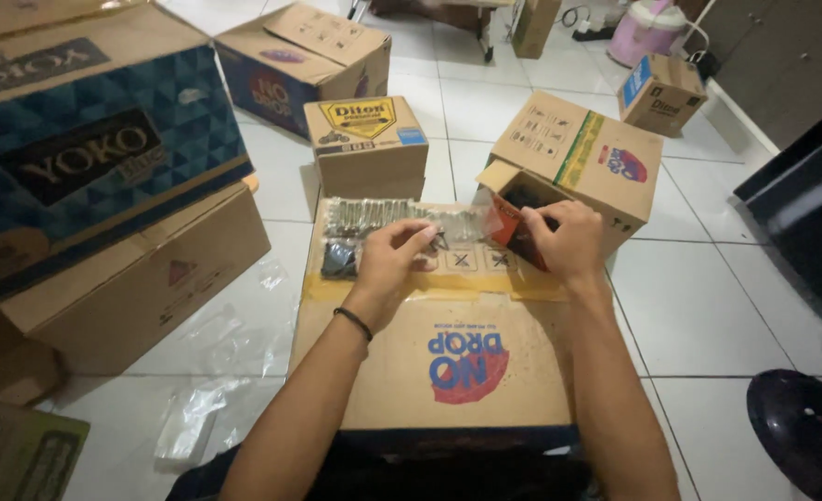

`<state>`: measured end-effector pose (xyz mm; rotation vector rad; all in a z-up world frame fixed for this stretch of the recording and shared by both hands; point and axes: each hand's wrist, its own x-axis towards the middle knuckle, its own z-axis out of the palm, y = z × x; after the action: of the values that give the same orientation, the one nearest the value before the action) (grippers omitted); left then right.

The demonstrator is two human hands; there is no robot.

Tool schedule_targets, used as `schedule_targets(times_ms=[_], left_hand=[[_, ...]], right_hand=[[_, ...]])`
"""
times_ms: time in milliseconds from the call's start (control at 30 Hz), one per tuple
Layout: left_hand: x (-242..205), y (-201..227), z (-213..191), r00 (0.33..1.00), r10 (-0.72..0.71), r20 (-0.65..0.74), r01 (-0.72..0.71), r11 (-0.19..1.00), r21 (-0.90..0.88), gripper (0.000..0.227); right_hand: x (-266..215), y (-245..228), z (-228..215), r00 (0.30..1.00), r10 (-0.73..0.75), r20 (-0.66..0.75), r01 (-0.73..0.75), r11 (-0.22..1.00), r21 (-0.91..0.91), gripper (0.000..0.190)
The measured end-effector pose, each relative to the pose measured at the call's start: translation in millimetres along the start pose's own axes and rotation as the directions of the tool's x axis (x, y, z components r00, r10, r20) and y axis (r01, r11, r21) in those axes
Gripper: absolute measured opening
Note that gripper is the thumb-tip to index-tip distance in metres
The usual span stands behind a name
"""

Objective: Bagging small metal bolts into plastic bags and organizing them in boxes.

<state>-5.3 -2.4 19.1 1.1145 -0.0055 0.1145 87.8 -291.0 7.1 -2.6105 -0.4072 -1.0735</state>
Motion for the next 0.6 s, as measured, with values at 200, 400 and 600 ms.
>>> schedule_targets(times_ms=[200, 400, 600], left_hand=[[4, 2, -6, 1.0, -0.007, -0.026, 0.006, 1.0, -0.025, 0.023], [13, -10, -14, 1.0, -0.015, -0.025, 0.016, 1.0, 0.018, 0.021], [7, 0, -12, 0.999, -0.015, -0.044, 0.019, 0.997, 0.075, 0.02]], right_hand=[[0, -16, -14, 0.999, 0.034, 0.039, -0.034, 0.999, -0.007, 0.026], [-1, -14, -14, 0.996, 0.026, 0.082, -0.023, 0.999, -0.039, 0.032], [-3, -9, -7, 0.993, 0.075, 0.088, -0.077, 0.997, 0.02, 0.029]])
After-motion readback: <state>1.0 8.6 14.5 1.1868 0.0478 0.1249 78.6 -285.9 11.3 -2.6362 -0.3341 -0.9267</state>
